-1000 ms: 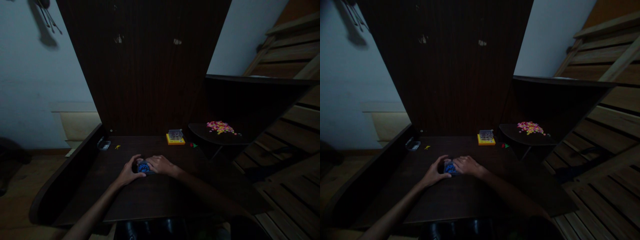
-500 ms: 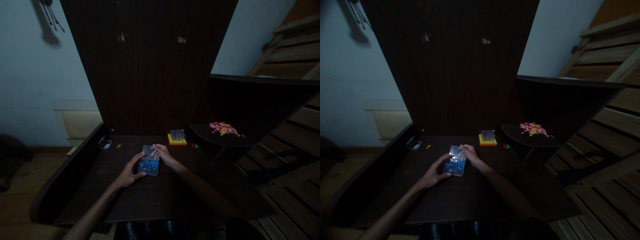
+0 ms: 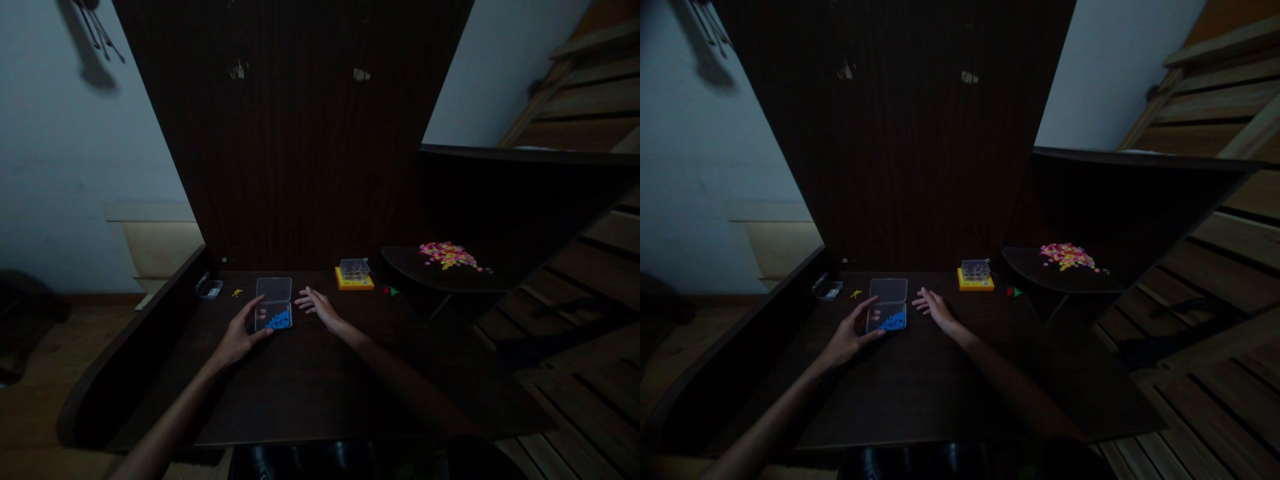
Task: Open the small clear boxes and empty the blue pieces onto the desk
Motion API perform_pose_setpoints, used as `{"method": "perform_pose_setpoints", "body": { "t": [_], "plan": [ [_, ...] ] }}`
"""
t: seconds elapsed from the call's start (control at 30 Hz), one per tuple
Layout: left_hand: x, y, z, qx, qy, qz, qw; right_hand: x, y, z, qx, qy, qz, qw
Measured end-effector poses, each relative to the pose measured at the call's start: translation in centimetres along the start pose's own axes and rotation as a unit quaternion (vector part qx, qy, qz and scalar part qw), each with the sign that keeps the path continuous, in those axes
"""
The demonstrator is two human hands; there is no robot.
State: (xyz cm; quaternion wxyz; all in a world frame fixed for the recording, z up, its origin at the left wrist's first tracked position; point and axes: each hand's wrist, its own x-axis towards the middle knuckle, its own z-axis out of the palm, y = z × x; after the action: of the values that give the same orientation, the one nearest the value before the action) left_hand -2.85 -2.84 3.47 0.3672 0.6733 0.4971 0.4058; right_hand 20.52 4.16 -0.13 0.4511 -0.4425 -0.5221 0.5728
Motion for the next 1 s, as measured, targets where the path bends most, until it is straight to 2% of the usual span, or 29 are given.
{"method": "perform_pose_setpoints", "body": {
  "t": [0.13, 0.2, 0.3, 0.37, 0.47, 0.6, 0.8, 1.0],
  "plan": [
    [0.9, -1.5, -3.2, 0.107, 0.071, 0.052, 0.99, -0.2, 2.0, -0.5, -0.05, -0.018, -0.063, 0.997],
    [1.4, -2.1, -5.0, 0.181, 0.125, 0.09, 0.971, -0.6, 2.4, -0.4, -0.05, -0.024, -0.075, 0.996],
    [2.1, -2.8, -7.6, 0.271, 0.173, 0.134, 0.937, -1.0, 2.4, -0.3, -0.052, -0.03, -0.087, 0.994],
    [2.4, -3.1, -9.1, 0.318, 0.181, 0.147, 0.919, -1.2, 2.4, -0.3, -0.057, -0.031, -0.097, 0.993],
    [2.8, -3.8, -10.5, 0.364, 0.164, 0.147, 0.905, -1.2, 2.3, -0.4, -0.067, -0.034, -0.108, 0.991],
    [3.1, -4.4, -10.8, 0.395, 0.147, 0.145, 0.895, -1.2, 2.4, -0.4, -0.071, -0.036, -0.109, 0.991],
    [3.5, -4.8, -9.9, 0.411, 0.121, 0.162, 0.889, -1.3, 2.3, -0.4, -0.067, -0.036, -0.107, 0.991],
    [4.2, -5.7, -9.5, 0.386, 0.095, 0.175, 0.901, -1.4, 2.3, -0.4, -0.073, -0.031, -0.114, 0.99]
  ]
}}
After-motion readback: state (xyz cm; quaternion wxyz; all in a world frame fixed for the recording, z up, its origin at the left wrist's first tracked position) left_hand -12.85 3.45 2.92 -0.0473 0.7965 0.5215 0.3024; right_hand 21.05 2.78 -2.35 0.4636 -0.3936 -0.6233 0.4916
